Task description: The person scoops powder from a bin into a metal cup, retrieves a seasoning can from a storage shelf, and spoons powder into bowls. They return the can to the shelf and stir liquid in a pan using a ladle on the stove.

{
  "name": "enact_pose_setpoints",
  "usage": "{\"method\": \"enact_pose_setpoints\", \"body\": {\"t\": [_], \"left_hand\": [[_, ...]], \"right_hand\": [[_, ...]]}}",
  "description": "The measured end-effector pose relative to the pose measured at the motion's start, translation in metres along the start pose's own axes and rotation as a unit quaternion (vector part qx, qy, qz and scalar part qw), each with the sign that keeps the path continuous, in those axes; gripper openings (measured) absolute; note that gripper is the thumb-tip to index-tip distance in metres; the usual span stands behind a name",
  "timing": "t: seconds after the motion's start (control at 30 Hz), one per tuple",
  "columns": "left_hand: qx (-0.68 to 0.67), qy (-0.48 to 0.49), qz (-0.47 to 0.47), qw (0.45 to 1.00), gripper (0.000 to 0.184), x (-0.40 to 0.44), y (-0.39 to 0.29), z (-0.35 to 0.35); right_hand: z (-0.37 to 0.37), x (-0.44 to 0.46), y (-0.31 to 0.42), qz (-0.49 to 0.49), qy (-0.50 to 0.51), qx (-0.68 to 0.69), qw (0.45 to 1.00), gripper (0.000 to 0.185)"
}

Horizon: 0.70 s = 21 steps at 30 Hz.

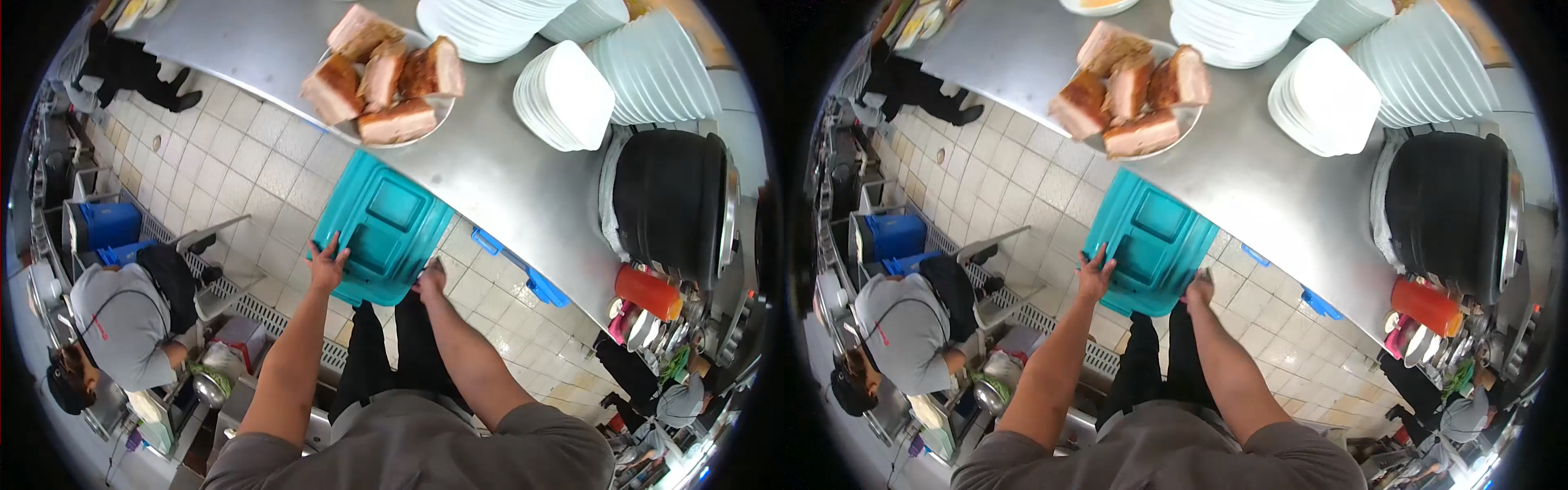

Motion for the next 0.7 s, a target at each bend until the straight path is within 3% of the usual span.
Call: {"method": "enact_pose_setpoints", "body": {"t": [0.03,0.07,0.1,0.13,0.2,0.27,0.3,0.33,0.37,0.4,0.43,0.5,0.6,0.63,0.67,0.7], "left_hand": [[0.001,0.015,-0.016,1.000,0.066,0.003,-0.002,-0.003],[0.006,0.032,-0.035,0.999,0.065,0.012,-0.007,-0.002],[0.021,0.074,-0.018,0.997,0.064,0.016,-0.010,-0.006],[0.031,0.083,-0.025,0.996,0.064,0.019,-0.015,-0.008],[0.028,0.067,-0.044,0.996,0.064,0.028,-0.026,-0.011],[0.035,0.068,-0.073,0.994,0.063,0.033,-0.041,-0.017],[0.036,0.049,-0.068,0.996,0.064,0.039,-0.045,-0.019],[0.040,0.034,-0.062,0.997,0.065,0.040,-0.047,-0.016],[0.045,0.041,-0.073,0.995,0.065,0.040,-0.051,-0.018],[0.036,0.044,-0.078,0.995,0.065,0.047,-0.057,-0.020],[0.027,0.048,-0.080,0.995,0.066,0.055,-0.062,-0.022],[0.056,0.058,-0.091,0.993,0.066,0.067,-0.053,-0.030],[0.095,0.060,-0.111,0.987,0.062,0.099,-0.082,-0.035],[0.087,0.062,-0.128,0.986,0.059,0.111,-0.089,-0.037],[0.079,0.063,-0.146,0.984,0.057,0.123,-0.098,-0.035],[0.079,0.068,-0.162,0.981,0.057,0.139,-0.094,-0.040]], "right_hand": [[0.000,0.003,0.047,0.067,-0.030,-0.025,0.997,0.050],[-0.010,0.043,0.071,0.010,0.005,-0.017,1.000,0.041],[-0.014,0.059,0.101,0.062,0.013,-0.047,0.997,0.040],[-0.013,0.110,0.091,0.070,0.061,-0.018,0.995,0.052],[-0.004,0.146,0.048,0.190,0.071,-0.092,0.975,0.062],[0.003,0.012,0.038,-0.048,0.088,-0.118,0.988,0.100],[-0.017,0.008,0.027,0.133,0.167,-0.246,0.945,0.106],[-0.031,-0.004,0.013,0.327,0.187,-0.348,0.858,0.113],[-0.035,-0.019,-0.011,0.015,0.179,-0.086,0.980,0.109],[-0.057,-0.052,-0.033,-0.291,0.147,0.194,0.925,0.104],[-0.064,-0.050,-0.009,-0.285,0.145,0.204,0.925,0.104],[-0.052,-0.053,0.003,-0.330,0.020,0.285,0.900,0.093],[-0.068,-0.007,0.013,-0.232,0.078,0.233,0.941,0.091],[-0.063,-0.031,0.040,-0.284,0.059,0.280,0.915,0.093],[-0.070,-0.017,0.039,-0.277,0.055,0.297,0.912,0.093],[-0.094,0.018,0.032,-0.231,0.130,0.300,0.917,0.094]]}}
Point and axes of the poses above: each hand's wrist, its own x-axis towards the middle knuckle, its own z-axis out of the back of the hand, y = z × x, the point moved 10 cm from there along x, towards the middle knuckle, and after that the axes turned 5 degrees about x, right-handed, at the moved point
